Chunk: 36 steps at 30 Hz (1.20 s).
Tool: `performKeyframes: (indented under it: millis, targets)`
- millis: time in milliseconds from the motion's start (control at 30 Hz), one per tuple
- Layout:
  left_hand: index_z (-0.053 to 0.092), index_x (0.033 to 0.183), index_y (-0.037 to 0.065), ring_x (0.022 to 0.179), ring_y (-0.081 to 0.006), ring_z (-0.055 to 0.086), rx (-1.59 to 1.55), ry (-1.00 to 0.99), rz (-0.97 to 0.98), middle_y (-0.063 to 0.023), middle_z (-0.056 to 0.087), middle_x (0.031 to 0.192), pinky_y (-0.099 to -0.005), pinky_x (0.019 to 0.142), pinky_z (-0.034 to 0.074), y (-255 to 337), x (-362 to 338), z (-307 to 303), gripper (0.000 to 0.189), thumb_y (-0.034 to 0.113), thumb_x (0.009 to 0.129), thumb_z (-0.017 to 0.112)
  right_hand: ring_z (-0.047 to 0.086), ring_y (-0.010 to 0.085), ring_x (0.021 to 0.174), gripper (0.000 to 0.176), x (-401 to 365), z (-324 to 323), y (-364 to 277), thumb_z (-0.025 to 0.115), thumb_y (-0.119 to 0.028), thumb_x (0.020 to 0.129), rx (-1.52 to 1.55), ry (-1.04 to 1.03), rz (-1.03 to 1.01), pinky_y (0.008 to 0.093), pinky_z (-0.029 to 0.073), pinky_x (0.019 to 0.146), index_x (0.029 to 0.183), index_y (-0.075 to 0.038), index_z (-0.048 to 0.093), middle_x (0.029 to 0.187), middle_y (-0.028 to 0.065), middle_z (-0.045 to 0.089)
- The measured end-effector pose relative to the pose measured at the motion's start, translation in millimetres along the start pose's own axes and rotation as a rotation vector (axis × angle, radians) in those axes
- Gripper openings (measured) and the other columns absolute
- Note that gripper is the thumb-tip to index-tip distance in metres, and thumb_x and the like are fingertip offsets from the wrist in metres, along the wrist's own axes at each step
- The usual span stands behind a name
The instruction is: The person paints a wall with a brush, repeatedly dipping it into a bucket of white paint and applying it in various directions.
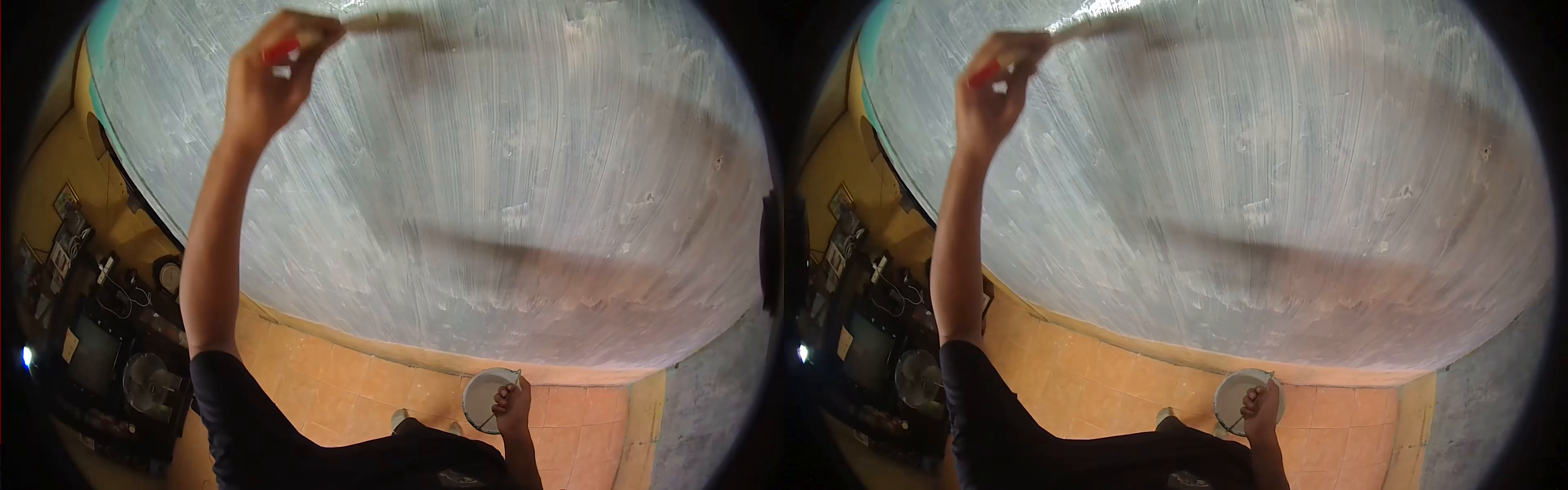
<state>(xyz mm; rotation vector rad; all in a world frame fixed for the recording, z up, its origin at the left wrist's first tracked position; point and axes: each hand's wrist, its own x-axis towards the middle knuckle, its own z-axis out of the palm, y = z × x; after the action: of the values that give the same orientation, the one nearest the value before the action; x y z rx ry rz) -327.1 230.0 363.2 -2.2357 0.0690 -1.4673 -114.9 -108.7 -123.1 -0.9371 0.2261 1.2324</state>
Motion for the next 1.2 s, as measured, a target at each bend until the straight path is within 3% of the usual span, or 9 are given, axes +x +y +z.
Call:
performKeyframes:
  millis: [67, 133, 233, 400, 533, 567, 867, 1067, 1200]
  targets:
    - [0.071, 0.106, 0.006, 0.095, -0.0177, 0.07, 0.036, 0.109, -0.118, -0.0044, 0.071, 0.109, -0.0271, 0.072, 0.059, -10.7, 18.0, -5.2, 0.029, -0.011, 0.084, 0.066, 0.039, 0.0089, 0.052, 0.035, 0.2, 0.1, -0.4, 0.049, -0.049, 0.096, 0.002, 0.009, -0.004, 0.0229, 0.03, 0.044, 0.081, -0.018, 0.047, 0.068, -0.0032, 0.044]
    - [0.07, 0.098, 0.001, 0.09, -0.0202, 0.07, -0.036, 0.261, -0.159, -0.0096, 0.072, 0.098, -0.0321, 0.075, 0.057, -3.6, 30.3, 9.8, 0.01, -0.002, 0.089, 0.07, 0.039, 0.0089, 0.052, 0.034, -1.1, 1.0, -0.9, 0.049, -0.049, 0.096, -0.003, 0.01, -0.003, 0.0228, 0.03, 0.044, 0.081, -0.018, 0.047, 0.068, -0.0033, 0.045]
    - [0.074, 0.105, 0.01, 0.103, -0.0249, 0.067, 0.121, 0.176, -0.008, -0.0061, 0.07, 0.111, -0.0335, 0.088, 0.053, 0.5, -6.0, 31.9, 0.031, -0.008, 0.08, 0.072, 0.039, 0.0088, 0.052, 0.034, 0.4, -0.5, -3.9, 0.049, -0.05, 0.096, -0.008, 0.01, 0.003, 0.0229, 0.031, 0.044, 0.082, -0.018, 0.047, 0.068, -0.0034, 0.045]
    - [0.073, 0.114, 0.025, 0.102, -0.0221, 0.062, 0.22, 0.011, 0.004, 0.0007, 0.064, 0.121, -0.0282, 0.069, 0.056, 56.0, -134.5, 89.3, 0.047, 0.011, 0.069, 0.079, 0.039, 0.0088, 0.052, 0.035, 1.8, -6.4, -6.2, 0.049, -0.05, 0.096, -0.025, 0.021, 0.018, 0.0229, 0.031, 0.044, 0.082, -0.019, 0.047, 0.068, -0.0036, 0.045]
    - [0.066, 0.13, 0.024, 0.11, -0.0229, 0.06, 0.185, -0.084, 0.005, 0.0009, 0.059, 0.133, -0.0246, 0.071, 0.053, 122.7, -256.7, 138.6, 0.055, 0.014, 0.077, 0.074, 0.038, 0.0087, 0.051, 0.036, 1.4, -8.0, -7.9, 0.048, -0.051, 0.097, -0.063, 0.021, 0.065, 0.0232, 0.029, 0.043, 0.081, -0.019, 0.046, 0.068, -0.0037, 0.044]
    - [0.073, 0.12, 0.021, 0.112, -0.0244, 0.06, 0.161, -0.15, -0.054, -0.0008, 0.064, 0.119, -0.03, 0.082, 0.052, 146.4, -284.3, 147.1, 0.05, 0.012, 0.071, 0.079, 0.038, 0.0087, 0.051, 0.036, 1.2, -7.4, -7.2, 0.047, -0.051, 0.097, -0.079, 0.027, 0.061, 0.0233, 0.028, 0.043, 0.081, -0.019, 0.046, 0.068, -0.0037, 0.043]
    - [0.064, 0.129, 0.017, 0.121, -0.033, 0.054, -0.158, -0.446, -0.308, -0.0095, 0.057, 0.13, -0.0419, 0.1, 0.05, 296.7, -492.8, 221.5, 0.054, 0.016, 0.076, 0.07, 0.037, 0.0094, 0.051, 0.036, 6.9, -8.4, -2.7, 0.046, -0.05, 0.098, -0.131, 0.082, 0.086, 0.0236, 0.028, 0.043, 0.08, -0.019, 0.045, 0.068, -0.0034, 0.041]
    - [0.061, 0.13, 0.016, 0.124, -0.0371, 0.052, -0.36, -0.605, -0.431, -0.0129, 0.051, 0.138, -0.0447, 0.1, 0.051, 340.2, -535.2, 206.0, 0.063, 0.016, 0.068, 0.075, 0.037, 0.0094, 0.051, 0.035, 10.8, -7.8, 5.1, 0.047, -0.05, 0.097, -0.086, 0.051, 0.108, 0.0236, 0.029, 0.043, 0.08, -0.019, 0.046, 0.068, -0.0033, 0.042]
    - [0.063, 0.127, 0.016, 0.122, -0.0276, 0.053, -0.397, -0.741, -0.509, -0.007, 0.054, 0.125, -0.0386, 0.09, 0.056, 351.4, -529.3, 184.5, 0.056, 0.014, 0.073, 0.073, 0.037, 0.0095, 0.051, 0.036, 13.5, -0.9, 10.4, 0.047, -0.05, 0.097, -0.069, 0.007, 0.098, 0.0235, 0.029, 0.043, 0.079, -0.019, 0.046, 0.067, -0.0033, 0.042]
